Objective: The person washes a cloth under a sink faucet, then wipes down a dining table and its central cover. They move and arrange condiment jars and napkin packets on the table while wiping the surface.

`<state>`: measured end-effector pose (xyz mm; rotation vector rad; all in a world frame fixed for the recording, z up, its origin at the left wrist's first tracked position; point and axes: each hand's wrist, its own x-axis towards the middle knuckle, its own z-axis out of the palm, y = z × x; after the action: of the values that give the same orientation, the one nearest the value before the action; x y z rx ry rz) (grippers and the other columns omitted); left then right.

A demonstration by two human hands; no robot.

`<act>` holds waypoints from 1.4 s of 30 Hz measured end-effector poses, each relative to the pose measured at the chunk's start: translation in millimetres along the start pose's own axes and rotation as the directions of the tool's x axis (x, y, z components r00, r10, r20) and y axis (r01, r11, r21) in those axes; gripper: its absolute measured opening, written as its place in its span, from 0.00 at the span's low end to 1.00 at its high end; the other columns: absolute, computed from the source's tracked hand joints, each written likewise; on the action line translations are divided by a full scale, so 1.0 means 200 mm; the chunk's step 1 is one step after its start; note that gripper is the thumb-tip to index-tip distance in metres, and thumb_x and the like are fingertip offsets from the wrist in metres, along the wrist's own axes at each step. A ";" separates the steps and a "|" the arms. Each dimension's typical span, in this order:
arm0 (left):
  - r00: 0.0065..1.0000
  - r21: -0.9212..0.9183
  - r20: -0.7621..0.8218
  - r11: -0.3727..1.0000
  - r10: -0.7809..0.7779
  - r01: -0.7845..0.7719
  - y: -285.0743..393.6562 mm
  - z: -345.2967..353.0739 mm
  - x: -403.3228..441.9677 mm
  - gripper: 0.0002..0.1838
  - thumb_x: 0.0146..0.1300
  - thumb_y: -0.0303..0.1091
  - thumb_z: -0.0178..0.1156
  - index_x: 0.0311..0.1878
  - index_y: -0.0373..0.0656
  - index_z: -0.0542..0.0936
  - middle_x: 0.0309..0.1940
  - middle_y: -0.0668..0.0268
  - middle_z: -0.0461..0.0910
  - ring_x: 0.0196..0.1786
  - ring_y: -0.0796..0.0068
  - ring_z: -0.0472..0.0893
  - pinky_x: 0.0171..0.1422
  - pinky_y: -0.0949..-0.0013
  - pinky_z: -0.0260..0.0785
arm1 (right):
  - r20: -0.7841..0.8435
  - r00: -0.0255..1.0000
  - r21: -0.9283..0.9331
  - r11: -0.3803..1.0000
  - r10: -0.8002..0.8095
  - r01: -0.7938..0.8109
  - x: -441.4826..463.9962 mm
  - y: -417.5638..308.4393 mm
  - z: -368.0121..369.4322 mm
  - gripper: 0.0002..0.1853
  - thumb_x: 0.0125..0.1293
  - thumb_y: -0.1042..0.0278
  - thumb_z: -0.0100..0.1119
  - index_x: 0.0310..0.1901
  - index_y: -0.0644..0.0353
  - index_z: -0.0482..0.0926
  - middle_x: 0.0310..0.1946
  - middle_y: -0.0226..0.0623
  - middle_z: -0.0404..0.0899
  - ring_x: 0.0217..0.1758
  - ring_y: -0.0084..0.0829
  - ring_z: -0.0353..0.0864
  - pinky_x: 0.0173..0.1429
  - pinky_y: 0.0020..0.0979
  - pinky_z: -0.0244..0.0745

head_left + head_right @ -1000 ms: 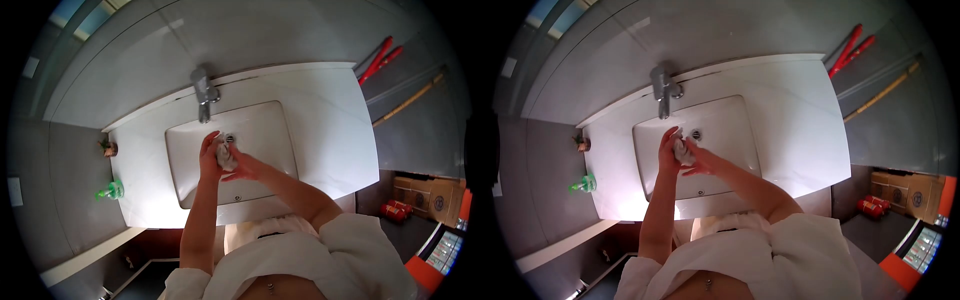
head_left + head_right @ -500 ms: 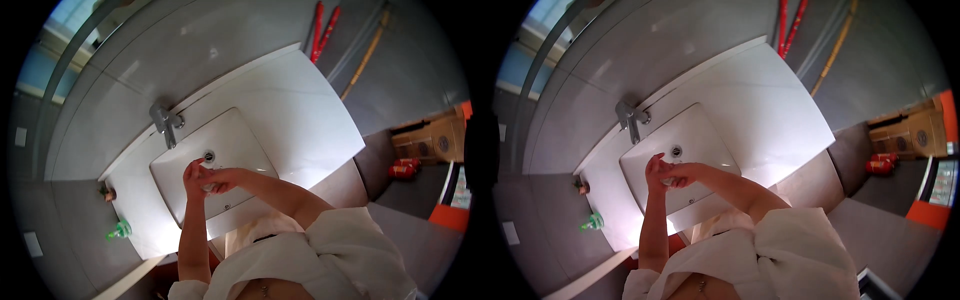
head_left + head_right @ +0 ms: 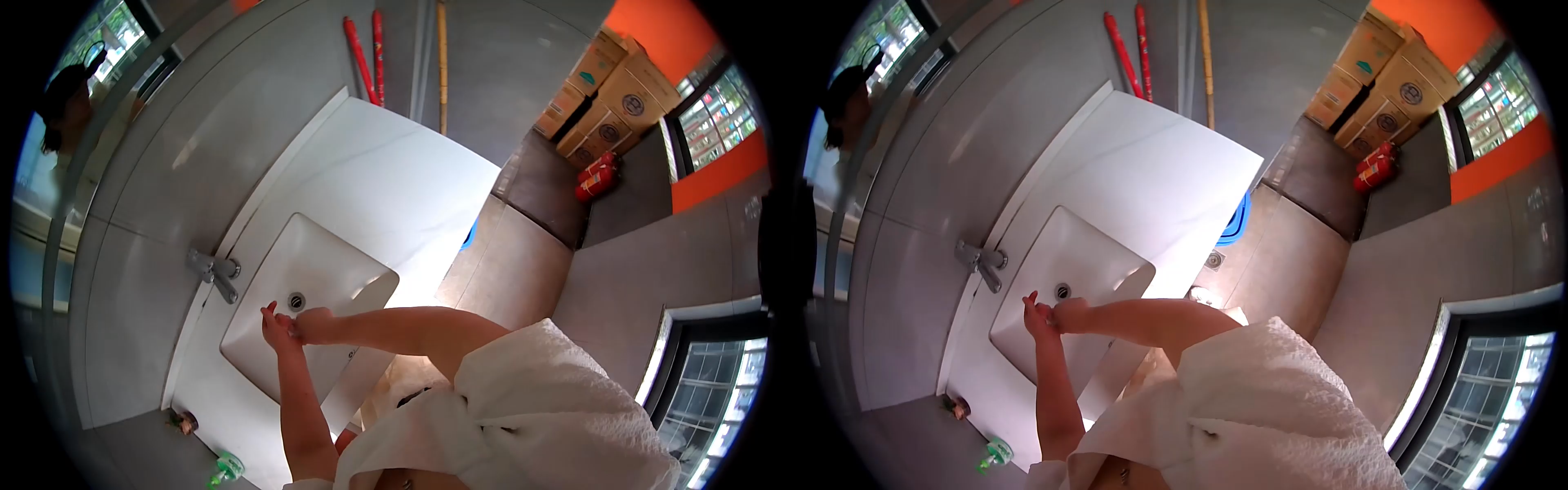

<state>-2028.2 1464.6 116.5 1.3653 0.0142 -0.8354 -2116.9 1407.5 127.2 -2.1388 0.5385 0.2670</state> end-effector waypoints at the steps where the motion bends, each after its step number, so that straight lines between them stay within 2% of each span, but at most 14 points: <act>1: 0.993 -0.043 -0.114 0.999 -0.010 0.005 -0.01 0.02 -0.01 0.22 0.69 0.51 0.45 0.47 0.40 0.73 0.11 0.78 0.55 0.16 0.85 0.55 0.22 0.77 0.52 | -0.105 0.993 -0.016 0.999 0.047 -0.049 -0.02 0.01 0.00 0.13 0.54 0.57 0.58 0.31 0.60 0.78 0.25 0.43 0.79 0.32 0.39 0.81 0.34 0.38 0.74; 8: 0.869 -0.205 -0.463 0.975 -0.176 0.089 -0.23 0.18 -0.02 0.19 0.69 0.48 0.42 0.44 0.41 0.73 0.14 0.74 0.59 0.16 0.79 0.58 0.24 0.72 0.58 | -0.248 0.962 -0.040 0.991 0.113 -0.126 -0.08 0.23 0.06 0.13 0.58 0.58 0.53 0.34 0.60 0.79 0.26 0.41 0.80 0.34 0.41 0.82 0.37 0.38 0.75; 11: 0.869 -0.142 -0.460 0.981 -0.180 0.128 -0.31 0.30 -0.03 0.18 0.68 0.46 0.42 0.43 0.41 0.73 0.17 0.72 0.62 0.18 0.77 0.62 0.25 0.71 0.60 | -0.189 0.956 0.206 0.961 0.223 -0.184 -0.16 0.37 0.01 0.16 0.56 0.55 0.57 0.38 0.59 0.77 0.35 0.43 0.80 0.41 0.40 0.81 0.41 0.40 0.75; 13: 0.925 -0.096 -0.350 0.988 -0.150 0.124 -0.37 0.35 0.05 0.18 0.68 0.47 0.44 0.41 0.41 0.72 0.21 0.70 0.66 0.23 0.75 0.66 0.28 0.70 0.63 | -0.324 0.940 0.011 0.994 0.104 -0.106 -0.36 0.42 -0.14 0.22 0.53 0.51 0.60 0.45 0.55 0.77 0.48 0.46 0.75 0.48 0.38 0.78 0.47 0.39 0.73; 19: 0.834 0.310 -0.006 0.794 0.551 -0.522 -0.28 0.89 -0.15 0.19 0.63 0.49 0.54 0.41 0.40 0.72 0.31 0.67 0.71 0.34 0.75 0.70 0.40 0.71 0.66 | -0.690 0.697 -0.055 0.975 -0.194 0.218 -1.02 1.28 -0.64 0.30 0.46 0.54 0.67 0.52 0.58 0.73 0.50 0.43 0.74 0.48 0.42 0.76 0.53 0.39 0.71; 21: 0.814 0.291 -0.081 0.795 0.575 -0.533 -0.29 1.17 -0.35 0.18 0.63 0.47 0.55 0.41 0.40 0.72 0.31 0.67 0.71 0.35 0.75 0.70 0.40 0.71 0.65 | -0.512 0.851 0.581 0.776 0.114 0.246 -1.63 1.73 -0.93 0.30 0.55 0.47 0.61 0.53 0.60 0.73 0.48 0.43 0.77 0.50 0.44 0.76 0.57 0.35 0.70; 22: 0.800 0.297 -0.081 0.781 0.594 -0.550 -0.34 1.28 -0.38 0.16 0.64 0.45 0.54 0.40 0.40 0.73 0.31 0.67 0.72 0.35 0.76 0.70 0.41 0.71 0.65 | -0.619 0.735 0.364 0.930 0.278 -0.045 -1.89 1.98 -0.96 0.26 0.54 0.49 0.62 0.50 0.58 0.74 0.46 0.42 0.77 0.50 0.41 0.76 0.55 0.36 0.70; 24: 0.783 0.347 -0.003 0.735 0.622 -0.583 -0.51 1.56 -0.43 0.15 0.65 0.44 0.54 0.40 0.39 0.73 0.31 0.67 0.72 0.35 0.76 0.70 0.42 0.71 0.65 | -0.733 0.384 0.065 0.620 0.561 -0.782 -2.40 2.50 -1.02 0.20 0.52 0.52 0.62 0.44 0.54 0.77 0.41 0.38 0.76 0.49 0.36 0.75 0.51 0.38 0.71; 27: 0.831 0.376 0.179 0.743 0.527 -0.553 -0.89 2.00 -0.35 0.12 0.66 0.38 0.52 0.43 0.38 0.72 0.34 0.65 0.73 0.37 0.75 0.72 0.43 0.73 0.66 | -0.685 0.062 0.219 0.286 0.725 -0.933 -3.05 2.62 -1.27 0.20 0.49 0.56 0.64 0.44 0.54 0.75 0.43 0.37 0.74 0.50 0.39 0.73 0.50 0.42 0.69; 31: 0.709 0.149 0.557 0.787 0.433 -0.598 -1.40 2.95 -0.71 0.10 0.64 0.35 0.56 0.44 0.40 0.75 0.38 0.67 0.76 0.40 0.78 0.74 0.47 0.74 0.67 | -0.809 0.082 0.384 0.630 0.582 -0.675 -3.31 2.89 -1.47 0.20 0.53 0.58 0.63 0.44 0.59 0.75 0.44 0.42 0.74 0.47 0.46 0.75 0.46 0.42 0.72; 34: 0.697 0.105 0.697 0.936 0.171 -0.335 -1.64 3.65 -1.13 0.08 0.64 0.33 0.56 0.44 0.42 0.74 0.36 0.70 0.75 0.40 0.79 0.74 0.47 0.74 0.67 | -0.810 0.243 0.505 0.846 0.533 -0.171 -3.20 2.95 -1.68 0.27 0.55 0.56 0.64 0.53 0.61 0.71 0.48 0.47 0.74 0.49 0.46 0.76 0.51 0.38 0.72; 37: 0.640 0.121 0.765 0.992 -0.071 -0.034 -1.92 4.22 -1.32 0.10 0.63 0.33 0.57 0.46 0.43 0.73 0.36 0.71 0.74 0.39 0.80 0.73 0.47 0.74 0.67 | -0.839 0.296 0.519 0.835 0.456 0.185 -3.10 3.02 -1.93 0.29 0.57 0.59 0.63 0.58 0.60 0.67 0.45 0.48 0.76 0.46 0.39 0.78 0.51 0.34 0.72; 39: 0.539 0.151 0.825 0.985 -0.172 0.084 -2.06 4.54 -1.43 0.12 0.62 0.31 0.57 0.48 0.43 0.71 0.38 0.70 0.74 0.41 0.80 0.73 0.48 0.74 0.66 | -0.839 0.279 0.507 0.857 0.468 0.087 -3.11 3.30 -2.07 0.26 0.59 0.61 0.62 0.57 0.60 0.68 0.42 0.45 0.78 0.46 0.37 0.79 0.50 0.35 0.73; 42: 0.383 0.308 0.883 0.951 -0.271 -0.037 -2.16 4.94 -1.49 0.18 0.58 0.37 0.63 0.49 0.42 0.71 0.38 0.69 0.73 0.39 0.80 0.73 0.45 0.75 0.67 | -0.716 0.059 0.694 0.698 0.696 0.176 -3.31 3.60 -2.36 0.12 0.66 0.64 0.51 0.44 0.64 0.76 0.27 0.27 0.75 0.28 0.16 0.71 0.31 0.24 0.71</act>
<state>-2914.7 783.7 136.9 0.9647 -0.9525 -1.7086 -3043.8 839.9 135.3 -1.1026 1.6133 -1.2063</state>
